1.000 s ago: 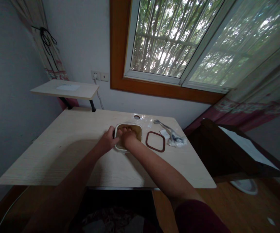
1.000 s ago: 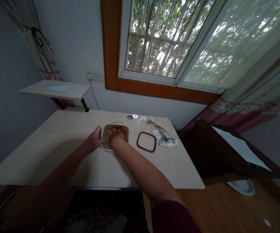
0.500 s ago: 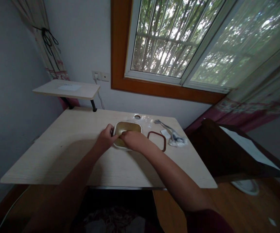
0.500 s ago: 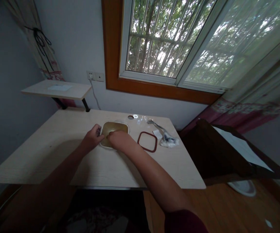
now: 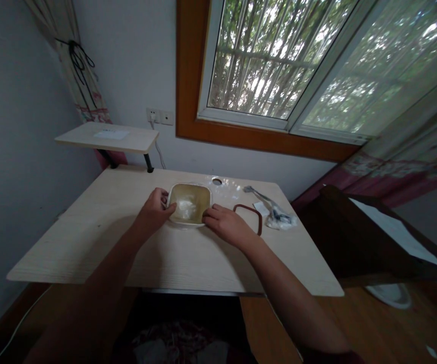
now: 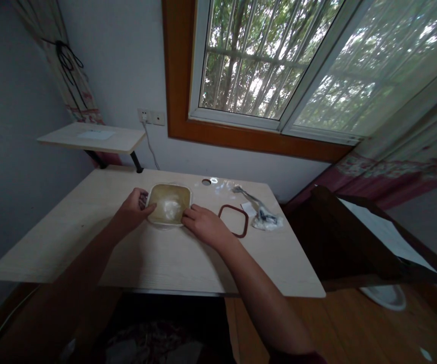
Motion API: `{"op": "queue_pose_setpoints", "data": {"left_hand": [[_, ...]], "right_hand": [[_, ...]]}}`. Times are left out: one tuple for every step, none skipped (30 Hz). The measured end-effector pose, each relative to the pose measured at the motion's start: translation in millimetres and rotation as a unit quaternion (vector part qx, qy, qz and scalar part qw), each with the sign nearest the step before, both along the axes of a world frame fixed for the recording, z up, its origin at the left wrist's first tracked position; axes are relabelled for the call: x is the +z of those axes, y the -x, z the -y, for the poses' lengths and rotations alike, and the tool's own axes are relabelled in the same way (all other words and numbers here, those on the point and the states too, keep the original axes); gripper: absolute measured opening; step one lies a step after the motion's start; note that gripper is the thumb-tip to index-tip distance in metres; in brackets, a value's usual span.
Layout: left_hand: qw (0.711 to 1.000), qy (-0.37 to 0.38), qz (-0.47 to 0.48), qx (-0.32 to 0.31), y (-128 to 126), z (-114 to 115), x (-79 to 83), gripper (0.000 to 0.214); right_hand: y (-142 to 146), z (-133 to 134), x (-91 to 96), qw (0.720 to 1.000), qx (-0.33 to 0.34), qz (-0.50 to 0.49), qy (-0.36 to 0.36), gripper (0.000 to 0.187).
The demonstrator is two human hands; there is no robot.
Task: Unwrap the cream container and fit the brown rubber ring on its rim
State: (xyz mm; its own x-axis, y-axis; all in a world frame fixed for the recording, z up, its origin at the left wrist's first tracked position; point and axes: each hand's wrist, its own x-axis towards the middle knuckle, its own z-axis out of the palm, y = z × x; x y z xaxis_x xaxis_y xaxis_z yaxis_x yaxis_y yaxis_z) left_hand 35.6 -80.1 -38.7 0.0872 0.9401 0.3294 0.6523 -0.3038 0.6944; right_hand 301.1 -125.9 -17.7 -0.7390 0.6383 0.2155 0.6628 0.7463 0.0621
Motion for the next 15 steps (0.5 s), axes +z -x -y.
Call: {"op": "queue_pose_setpoints", "data": {"left_hand": [[0.998,-0.056,-0.023,0.007,1,1,4.4,0.032],[0.992,-0.113,-0.050,0.011,1,2,9.9,0.032],[0.984,-0.160,-0.081,0.003,1,3,16.3,0.029],[0.975,-0.190,-0.114,-0.021,-1,3,22.8,0.024],[0.967,-0.199,-0.147,-0.066,-4,2,28.8,0.019],[0.956,-0.191,-0.181,-0.129,-9,1,33.7,0.018],[0.941,-0.169,-0.215,-0.198,-14,-2,36.9,0.019],[0.924,-0.141,-0.246,-0.257,-21,-4,38.2,0.021],[0.908,-0.113,-0.271,-0.299,-28,-8,37.6,0.022],[0.895,-0.089,-0.292,-0.326,-36,-11,35.3,0.022],[0.888,-0.069,-0.306,-0.335,-43,-16,31.8,0.020],[0.885,-0.052,-0.313,-0.341,-50,-20,27.3,0.016],[0.885,-0.038,-0.313,-0.342,-55,-24,22.3,0.012],[0.889,-0.024,-0.308,-0.337,-59,-28,16.9,0.009],[0.895,-0.011,-0.298,-0.331,-63,-32,11.5,0.006]], "right_hand": [[1,0,-2.8,1.000,0.000,-0.010,-0.002,0.017],[2,0,-4.9,1.000,-0.001,-0.020,-0.003,0.018],[2,0,-6.4,1.000,-0.002,-0.027,-0.002,0.019],[2,1,-7.5,0.999,-0.002,-0.033,0.000,0.019],[2,1,-8.4,0.999,-0.002,-0.037,0.001,0.020],[2,2,-9.2,0.999,-0.002,-0.041,0.003,0.020],[2,2,-10.1,0.999,-0.002,-0.043,0.004,0.020],[2,2,-11.1,0.999,-0.002,-0.046,0.005,0.020],[3,2,-12.3,0.999,-0.002,-0.049,0.006,0.021],[4,3,-13.7,0.999,-0.001,-0.052,0.007,0.021],[5,3,-15.2,0.998,0.000,-0.055,0.009,0.022],[6,3,-16.9,0.998,0.002,-0.059,0.010,0.022],[6,3,-18.7,0.998,0.004,-0.062,0.011,0.023],[7,4,-20.4,0.998,0.007,-0.065,0.012,0.023],[7,4,-22.0,0.997,0.012,-0.069,0.011,0.023]]}}
